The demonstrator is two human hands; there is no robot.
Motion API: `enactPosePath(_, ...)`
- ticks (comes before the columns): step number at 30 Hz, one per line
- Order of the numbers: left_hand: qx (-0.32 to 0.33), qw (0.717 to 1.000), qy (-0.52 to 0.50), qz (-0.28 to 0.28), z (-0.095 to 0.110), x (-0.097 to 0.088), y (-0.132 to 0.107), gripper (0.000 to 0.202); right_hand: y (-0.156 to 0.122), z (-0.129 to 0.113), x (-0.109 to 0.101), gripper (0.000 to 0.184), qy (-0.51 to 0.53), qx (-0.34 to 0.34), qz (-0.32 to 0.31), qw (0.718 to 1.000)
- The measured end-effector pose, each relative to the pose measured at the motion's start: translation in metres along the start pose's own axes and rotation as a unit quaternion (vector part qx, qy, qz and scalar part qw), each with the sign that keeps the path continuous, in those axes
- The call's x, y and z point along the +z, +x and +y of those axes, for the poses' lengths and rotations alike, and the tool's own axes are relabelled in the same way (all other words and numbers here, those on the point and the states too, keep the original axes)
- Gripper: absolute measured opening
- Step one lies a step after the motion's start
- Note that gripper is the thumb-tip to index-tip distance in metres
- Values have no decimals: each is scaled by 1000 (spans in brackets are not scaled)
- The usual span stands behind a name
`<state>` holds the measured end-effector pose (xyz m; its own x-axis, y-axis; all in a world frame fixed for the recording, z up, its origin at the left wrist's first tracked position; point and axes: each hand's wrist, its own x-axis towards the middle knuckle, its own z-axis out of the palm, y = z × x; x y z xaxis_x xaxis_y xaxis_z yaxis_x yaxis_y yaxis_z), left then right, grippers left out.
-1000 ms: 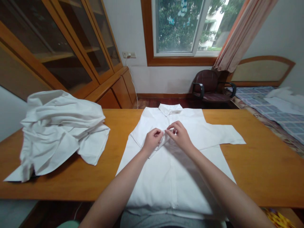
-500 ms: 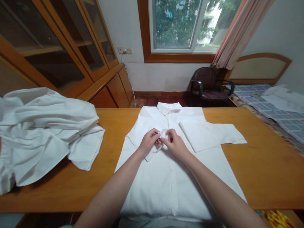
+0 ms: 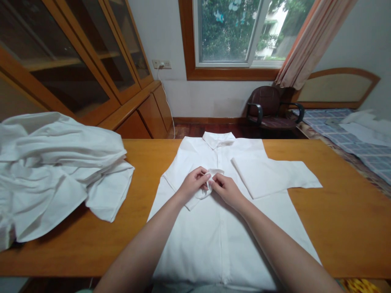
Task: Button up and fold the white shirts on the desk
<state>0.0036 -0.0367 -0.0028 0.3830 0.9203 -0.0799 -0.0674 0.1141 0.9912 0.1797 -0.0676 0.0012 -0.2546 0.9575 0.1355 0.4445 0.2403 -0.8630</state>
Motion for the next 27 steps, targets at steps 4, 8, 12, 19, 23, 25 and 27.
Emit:
enactPosePath(4, 13, 999, 47, 9, 0, 0, 0, 32, 0, 0, 3, 28, -23, -8, 2, 1000)
enactPosePath(8, -8, 1000, 20, 19, -3, -2, 2, 33, -1, 2, 5, 28, -29, -14, 8, 999)
enactPosePath(12, -20, 999, -16, 27, -3, -3, 2, 31, -1, 1, 4, 27, -28, -24, 1, 999)
enactPosePath(19, -25, 998, -47, 42, -2, -1, 0, 29, -3, -3, 3, 26, -32, -60, -24, 997)
enactPosePath(23, -20, 999, -35, 27, -2, -2, 0, 31, -4, -2, 3, 25, -41, -78, -22, 996)
enactPosePath(25, -22, 999, -34, 12, -1, -3, 0, 32, -5, -1, 3, 24, -42, -81, -16, 996)
enactPosePath(27, -24, 999, -34, -4, 0, -4, -1, 32, -5, -1, 3, 23, -41, -84, -10, 996)
